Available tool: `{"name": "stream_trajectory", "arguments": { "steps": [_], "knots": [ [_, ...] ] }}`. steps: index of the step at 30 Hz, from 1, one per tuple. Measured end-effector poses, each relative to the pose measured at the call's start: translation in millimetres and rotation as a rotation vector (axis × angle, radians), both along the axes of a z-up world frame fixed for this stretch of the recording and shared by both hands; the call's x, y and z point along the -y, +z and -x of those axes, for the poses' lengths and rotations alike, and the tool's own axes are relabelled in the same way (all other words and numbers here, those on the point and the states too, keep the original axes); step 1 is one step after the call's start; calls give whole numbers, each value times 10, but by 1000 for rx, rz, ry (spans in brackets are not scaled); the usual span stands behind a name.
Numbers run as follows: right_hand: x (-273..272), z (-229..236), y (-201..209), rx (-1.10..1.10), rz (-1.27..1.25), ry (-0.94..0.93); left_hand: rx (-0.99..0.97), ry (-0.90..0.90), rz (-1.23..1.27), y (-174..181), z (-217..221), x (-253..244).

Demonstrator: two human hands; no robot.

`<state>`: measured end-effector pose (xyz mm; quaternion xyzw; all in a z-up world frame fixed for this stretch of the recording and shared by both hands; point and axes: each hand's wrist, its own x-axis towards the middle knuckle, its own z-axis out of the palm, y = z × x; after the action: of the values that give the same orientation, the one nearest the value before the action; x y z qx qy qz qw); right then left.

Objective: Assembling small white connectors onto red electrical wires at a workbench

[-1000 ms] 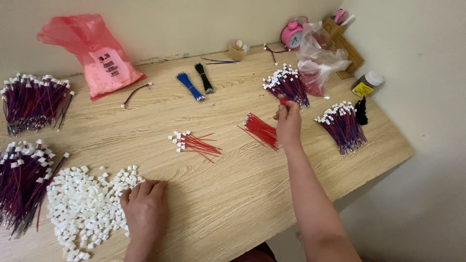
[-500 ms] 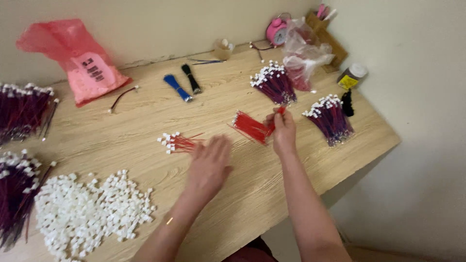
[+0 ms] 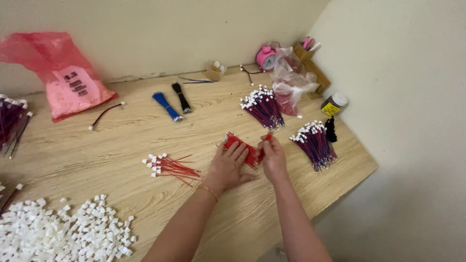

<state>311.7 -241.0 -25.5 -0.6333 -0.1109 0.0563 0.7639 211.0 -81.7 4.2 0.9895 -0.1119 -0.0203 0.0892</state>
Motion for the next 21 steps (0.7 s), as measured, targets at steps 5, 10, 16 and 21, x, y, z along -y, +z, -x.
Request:
{"name": "stream_trajectory", "arguments": {
  "steps": [5, 10, 16, 21],
  "knots": [
    [109, 155, 497, 4, -245, -88, -43, 9, -42, 125, 61, 6],
    [48, 246, 417, 38, 13, -100, -37, 25, 2, 41, 88, 13],
    [-72, 236, 274, -18, 38, -87, -53, 56, -13, 41, 86, 28],
    [-12, 459, 1080, 71, -177, -71, -83, 71, -12, 136, 111, 40]
  ]
}}
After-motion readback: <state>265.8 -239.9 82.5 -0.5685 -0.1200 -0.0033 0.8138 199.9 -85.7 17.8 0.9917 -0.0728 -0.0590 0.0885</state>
